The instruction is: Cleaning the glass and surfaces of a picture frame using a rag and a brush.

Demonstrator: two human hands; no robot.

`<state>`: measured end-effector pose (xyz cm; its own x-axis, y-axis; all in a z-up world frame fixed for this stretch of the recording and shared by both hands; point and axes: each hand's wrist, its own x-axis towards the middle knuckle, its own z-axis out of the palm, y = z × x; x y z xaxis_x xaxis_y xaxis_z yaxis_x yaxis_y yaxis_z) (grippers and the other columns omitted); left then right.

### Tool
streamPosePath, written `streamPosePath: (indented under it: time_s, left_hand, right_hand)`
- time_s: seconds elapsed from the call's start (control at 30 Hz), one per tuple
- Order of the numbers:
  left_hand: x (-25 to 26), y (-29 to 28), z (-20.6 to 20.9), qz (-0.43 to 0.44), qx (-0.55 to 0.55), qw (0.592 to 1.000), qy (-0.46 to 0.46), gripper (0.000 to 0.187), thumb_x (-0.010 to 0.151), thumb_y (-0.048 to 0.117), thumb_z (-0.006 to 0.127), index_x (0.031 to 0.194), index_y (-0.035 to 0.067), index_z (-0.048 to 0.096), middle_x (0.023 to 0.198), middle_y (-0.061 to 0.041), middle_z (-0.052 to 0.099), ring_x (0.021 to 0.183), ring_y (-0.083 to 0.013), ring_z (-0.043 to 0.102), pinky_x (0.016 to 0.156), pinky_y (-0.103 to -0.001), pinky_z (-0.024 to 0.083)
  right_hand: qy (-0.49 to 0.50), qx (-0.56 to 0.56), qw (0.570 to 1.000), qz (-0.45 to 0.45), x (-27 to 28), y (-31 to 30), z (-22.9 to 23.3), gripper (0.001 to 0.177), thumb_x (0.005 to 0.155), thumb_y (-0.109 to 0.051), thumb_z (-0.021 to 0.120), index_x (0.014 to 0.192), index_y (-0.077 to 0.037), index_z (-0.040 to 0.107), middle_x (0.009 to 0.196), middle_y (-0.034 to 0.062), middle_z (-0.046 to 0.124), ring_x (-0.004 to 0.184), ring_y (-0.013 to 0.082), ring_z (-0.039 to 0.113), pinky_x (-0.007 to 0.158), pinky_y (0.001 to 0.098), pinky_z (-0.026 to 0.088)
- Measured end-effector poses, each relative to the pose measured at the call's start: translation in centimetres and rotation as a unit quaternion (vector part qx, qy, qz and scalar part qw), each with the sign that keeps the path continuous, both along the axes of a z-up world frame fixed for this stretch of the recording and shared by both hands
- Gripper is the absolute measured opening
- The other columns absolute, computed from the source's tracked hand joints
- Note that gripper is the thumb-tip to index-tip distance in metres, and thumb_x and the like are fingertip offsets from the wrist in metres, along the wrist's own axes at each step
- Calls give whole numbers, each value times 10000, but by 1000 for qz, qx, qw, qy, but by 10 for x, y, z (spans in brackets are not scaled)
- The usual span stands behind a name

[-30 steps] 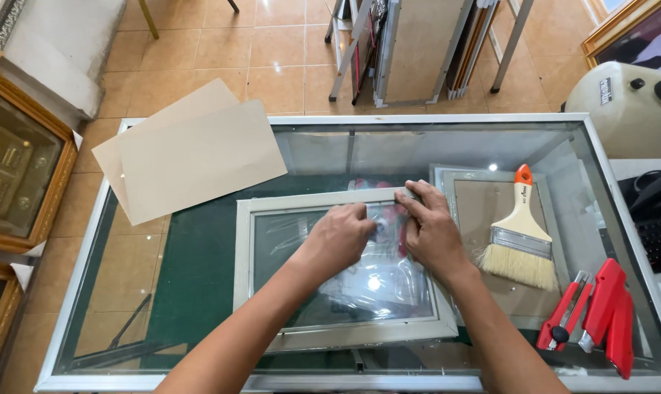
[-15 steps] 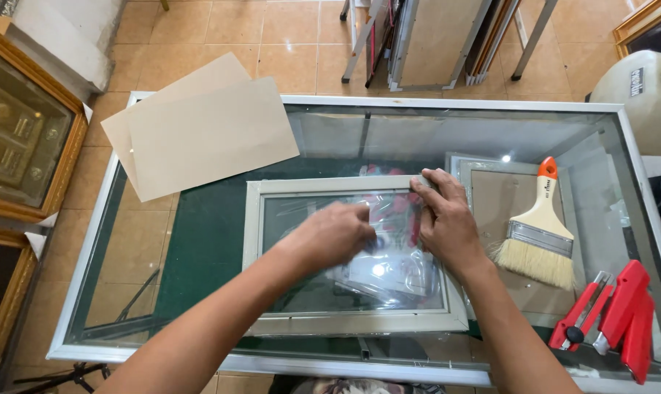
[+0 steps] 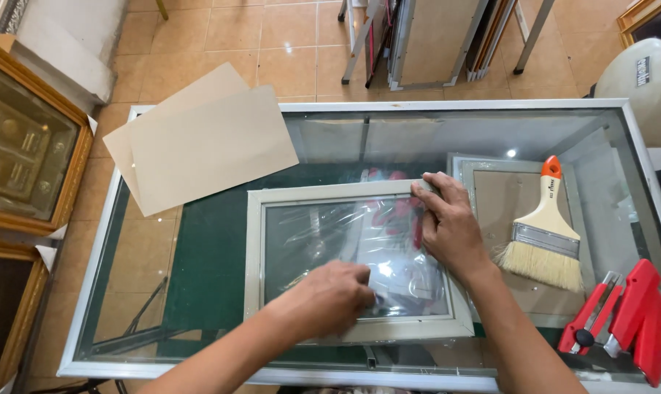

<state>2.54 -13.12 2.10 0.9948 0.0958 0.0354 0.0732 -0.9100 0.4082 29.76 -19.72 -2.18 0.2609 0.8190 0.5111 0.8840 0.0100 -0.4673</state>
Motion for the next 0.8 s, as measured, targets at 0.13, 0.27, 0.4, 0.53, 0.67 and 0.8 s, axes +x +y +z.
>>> streamPosePath:
  time_s: [0.13, 0.27, 0.4, 0.53, 0.67, 0.8]
  left_hand:
    - [0, -1, 9, -24, -68, 997, 2, 68, 826, 214, 682, 778, 178, 715, 836, -32, 606, 761, -330, 678, 619, -452, 542]
    - [19, 40, 12, 36, -1, 999, -23, 97, 822, 277, 654, 768, 233, 720, 825, -26, 620, 729, -306, 684, 650, -427, 544]
    - [37, 85, -5, 128, 94, 982, -103, 111, 802, 260, 652, 729, 211, 720, 804, -28, 615, 715, -288, 671, 670, -407, 521]
    - [42, 108, -45, 182, 210, 950, -141, 93, 852, 218, 620, 792, 226, 691, 809, 21, 586, 726, -203, 630, 657, -356, 450]
    - [37, 91, -16, 197, 194, 953, -124, 115, 842, 303, 664, 939, 245, 687, 817, 21, 626, 809, -218, 639, 702, -382, 439]
    - [36, 54, 52, 277, -400, 854, -186, 164, 841, 220, 803, 977, 128, 800, 848, -30, 766, 903, -120, 691, 809, -300, 524]
  right_hand:
    - [4, 15, 1000, -5, -3, 0, 4, 443, 886, 2, 582, 1266, -162, 741, 1348, 101, 624, 1330, 352, 547, 1151, 456, 435]
    - [8, 5, 1000, -6, 0, 3, 0, 457, 871, -6, 587, 1262, -180, 748, 1349, 93, 628, 1335, 345, 546, 1151, 447, 435]
    - [4, -3, 1000, -14, 2, 2, -9, 469, 860, -16, 584, 1266, -193, 738, 1351, 84, 626, 1349, 342, 537, 1160, 444, 425]
    - [-14, -17, 999, -28, 3, 2, -9, 463, 870, -36, 580, 1269, -209, 740, 1344, 66, 629, 1345, 313, 543, 1160, 430, 422]
    - [-33, -97, 994, -31, -2, -1, 21, 401, 879, -194, 630, 1263, -231, 740, 1374, 81, 630, 1373, 349, 518, 1161, 503, 392]
    - [215, -123, 968, 45, -50, -5, 105, 544, 845, -459, 780, 1335, -236, 703, 1438, 161, 579, 1420, 458, 425, 1155, 590, 339]
